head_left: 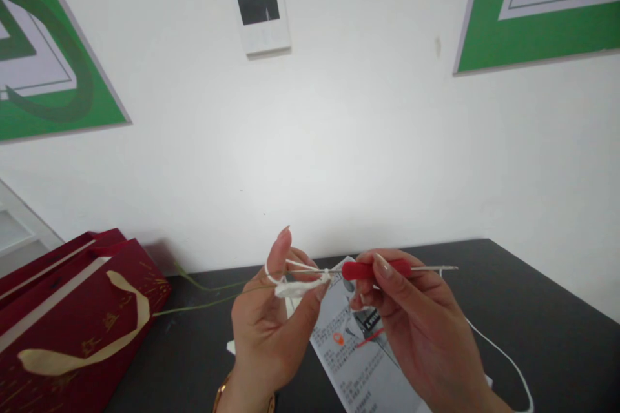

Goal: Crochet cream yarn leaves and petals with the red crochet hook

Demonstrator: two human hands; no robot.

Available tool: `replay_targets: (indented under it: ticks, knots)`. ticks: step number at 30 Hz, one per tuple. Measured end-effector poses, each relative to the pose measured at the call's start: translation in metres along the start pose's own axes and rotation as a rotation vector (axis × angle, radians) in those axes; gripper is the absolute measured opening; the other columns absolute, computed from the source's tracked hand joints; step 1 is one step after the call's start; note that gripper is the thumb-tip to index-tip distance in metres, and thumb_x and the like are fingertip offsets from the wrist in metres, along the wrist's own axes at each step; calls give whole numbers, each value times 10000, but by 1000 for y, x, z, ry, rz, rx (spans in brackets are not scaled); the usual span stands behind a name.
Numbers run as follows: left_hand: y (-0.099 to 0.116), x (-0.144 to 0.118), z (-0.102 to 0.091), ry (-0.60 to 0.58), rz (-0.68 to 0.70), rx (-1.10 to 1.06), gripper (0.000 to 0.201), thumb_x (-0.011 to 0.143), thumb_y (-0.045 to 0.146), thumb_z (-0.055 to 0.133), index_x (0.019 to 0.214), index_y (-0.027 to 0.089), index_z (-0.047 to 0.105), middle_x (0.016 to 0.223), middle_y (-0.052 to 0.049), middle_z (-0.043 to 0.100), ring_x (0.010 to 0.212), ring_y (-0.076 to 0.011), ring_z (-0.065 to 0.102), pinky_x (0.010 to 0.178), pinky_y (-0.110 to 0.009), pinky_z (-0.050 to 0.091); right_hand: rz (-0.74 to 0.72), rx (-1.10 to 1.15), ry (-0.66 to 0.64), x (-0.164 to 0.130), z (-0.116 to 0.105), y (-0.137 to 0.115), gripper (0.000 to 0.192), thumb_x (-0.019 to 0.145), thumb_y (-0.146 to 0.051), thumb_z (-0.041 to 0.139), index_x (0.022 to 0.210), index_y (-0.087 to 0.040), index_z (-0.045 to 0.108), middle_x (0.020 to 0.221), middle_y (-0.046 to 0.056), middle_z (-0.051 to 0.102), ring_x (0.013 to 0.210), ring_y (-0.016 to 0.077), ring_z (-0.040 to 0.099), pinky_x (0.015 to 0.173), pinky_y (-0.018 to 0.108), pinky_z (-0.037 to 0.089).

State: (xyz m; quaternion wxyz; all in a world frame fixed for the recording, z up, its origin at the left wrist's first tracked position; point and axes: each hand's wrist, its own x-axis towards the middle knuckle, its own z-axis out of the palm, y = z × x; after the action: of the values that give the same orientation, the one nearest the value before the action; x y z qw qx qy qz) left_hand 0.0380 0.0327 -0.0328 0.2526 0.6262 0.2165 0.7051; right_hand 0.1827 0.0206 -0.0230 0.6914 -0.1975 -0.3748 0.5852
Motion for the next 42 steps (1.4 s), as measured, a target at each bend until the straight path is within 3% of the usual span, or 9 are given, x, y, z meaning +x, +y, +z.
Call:
replay_targets:
  ticks: [4,8,11,13,16,19,22,35,42]
  knots:
    - [6,1,9,182,-117,-40,571,681,-14,741,1139,324,702,743,22,706,767,-147,628,790,-286,509,-430,-480,-45,-14,-6,-2,168,858,-130,643,937,-233,749,784,29,754,695,125,697,622,181,581]
    - [23,0,16,305,-624,-442,685,688,68,770,1295,327,587,741,23,672,634,-93,622,623,-195,514,-953,-1048,-292,-23,-17,-2,450,741,2,704,1160,-161,690,1035,122,742,979,247,678,762,294,614]
    - [35,0,14,295,-818,-603,633,680,63,764,1273,226,614,762,-15,681,660,-100,640,669,-201,524,-1101,-936,-422,-13,-25,4,434,756,-31,706,1159,-192,692,970,88,760,916,218,699,777,282,611]
    - [40,0,12,297,-839,-636,581,674,58,760,1229,185,647,769,-34,691,696,-120,653,706,-221,530,-1005,-858,-374,-4,-24,11,361,843,-53,606,1149,-226,687,988,76,740,865,189,695,707,287,612]
    - [44,3,10,291,-871,-636,581,657,52,765,1217,164,658,759,-50,703,723,-150,668,717,-245,533,-499,-266,-191,4,-15,23,170,877,-149,627,954,-241,749,850,21,727,741,126,684,677,227,588]
    - [46,6,10,301,-886,-611,615,627,52,788,1219,162,659,733,-42,703,694,-153,667,711,-259,535,-19,188,-155,6,-6,31,64,849,-258,693,861,-226,748,767,-7,739,630,80,670,619,165,578]
    - [49,5,10,288,-892,-580,629,607,36,802,1207,174,670,680,-24,711,639,-133,668,702,-241,535,224,349,-173,8,-5,30,107,839,-294,701,821,-193,728,693,-11,715,587,74,648,581,158,571]
    - [65,3,24,268,-930,-408,621,558,71,843,1144,228,710,592,25,686,532,-87,616,574,-173,505,-108,-41,-342,23,-22,-10,149,862,-280,637,756,-203,708,624,-6,609,568,139,600,509,252,511]
    - [65,2,26,242,-926,-316,584,571,107,833,1125,256,726,581,23,676,526,-96,599,607,-215,523,-152,-152,-369,26,-30,-20,148,840,-297,670,745,-196,722,631,5,601,585,142,612,545,269,533]
